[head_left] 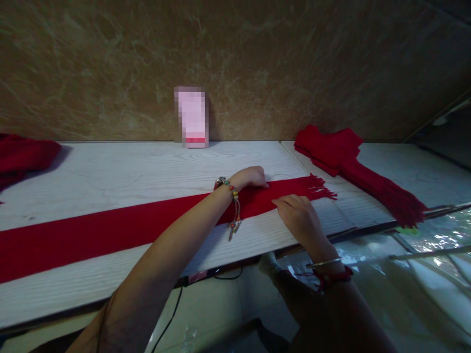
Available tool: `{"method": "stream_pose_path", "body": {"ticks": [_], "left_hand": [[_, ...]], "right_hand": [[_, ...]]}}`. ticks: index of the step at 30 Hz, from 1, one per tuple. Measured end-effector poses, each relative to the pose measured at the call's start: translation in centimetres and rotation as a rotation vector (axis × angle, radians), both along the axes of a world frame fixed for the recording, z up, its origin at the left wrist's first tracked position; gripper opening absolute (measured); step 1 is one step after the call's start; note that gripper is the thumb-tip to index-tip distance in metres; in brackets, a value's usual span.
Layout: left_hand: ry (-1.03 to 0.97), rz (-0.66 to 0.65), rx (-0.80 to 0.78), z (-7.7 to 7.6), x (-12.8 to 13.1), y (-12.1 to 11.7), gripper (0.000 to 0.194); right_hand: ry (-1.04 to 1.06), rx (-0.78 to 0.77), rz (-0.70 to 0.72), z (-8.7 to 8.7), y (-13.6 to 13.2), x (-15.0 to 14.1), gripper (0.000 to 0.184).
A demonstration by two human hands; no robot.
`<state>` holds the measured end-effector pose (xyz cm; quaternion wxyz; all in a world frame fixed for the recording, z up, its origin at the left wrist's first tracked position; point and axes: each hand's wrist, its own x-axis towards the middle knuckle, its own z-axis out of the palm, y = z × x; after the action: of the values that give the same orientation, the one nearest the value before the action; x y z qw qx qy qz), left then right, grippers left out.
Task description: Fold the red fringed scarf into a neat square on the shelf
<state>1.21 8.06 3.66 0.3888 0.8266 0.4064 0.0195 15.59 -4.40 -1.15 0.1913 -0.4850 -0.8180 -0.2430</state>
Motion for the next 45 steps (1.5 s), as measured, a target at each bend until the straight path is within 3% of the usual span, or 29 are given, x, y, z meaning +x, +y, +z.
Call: {"method": "stream_pose_path", "body": {"ticks": [4, 7, 10, 16, 22, 30, 35, 40, 45], "left_hand": [[-0.046, 0.05, -0.019, 0.7, -0.9, 0.2, 0.017], [-0.237, 0.059, -0.156, 1.9, -2.0, -0.1, 0.01], [-0.399, 0.066, -0.213, 3.3, -3.0, -0.6, 0.008], [-0.472, 0.049, -0.045, 6.4, -5.0, -1.3, 0.009], [-0.517, 0.009, 0.097, 8.1, -6.7, -2.1, 0.008], [-0.569, 0.067, 0.196, 9.0, -6.4, -3.0, 0.01], [-0.561, 0.014, 0.202, 9.3, -6.3, -3.4, 0.019], [-0.533, 0.008, 0.173, 9.2, -6.5, -3.4, 0.012], [-0.529, -0.037, 0.142, 8.9, -5.8, -3.9, 0.009]], "right_hand": [[0.07, 0.162, -0.003, 0.4, -0.3, 0.0, 0.023], [0.193, 0.262, -0.029, 0.9, -0.7, -0.4, 0.024], [0.354, 0.264, -0.087, 1.4, -0.8, -1.4, 0.026], [0.702, 0.231, -0.12, 3.4, -1.0, -4.3, 0.022], [0.95, 0.145, -0.005, 5.5, -1.7, -6.1, 0.02], [1.159, -0.016, 0.022, 7.6, -1.9, -7.1, 0.028], [1.251, -0.007, 0.04, 7.3, -1.2, -7.5, 0.032], [1.324, -0.066, 0.082, 6.9, -0.8, -6.8, 0.027], [1.296, -0.095, 0.03, 7.4, -0.9, -6.4, 0.02]]}}
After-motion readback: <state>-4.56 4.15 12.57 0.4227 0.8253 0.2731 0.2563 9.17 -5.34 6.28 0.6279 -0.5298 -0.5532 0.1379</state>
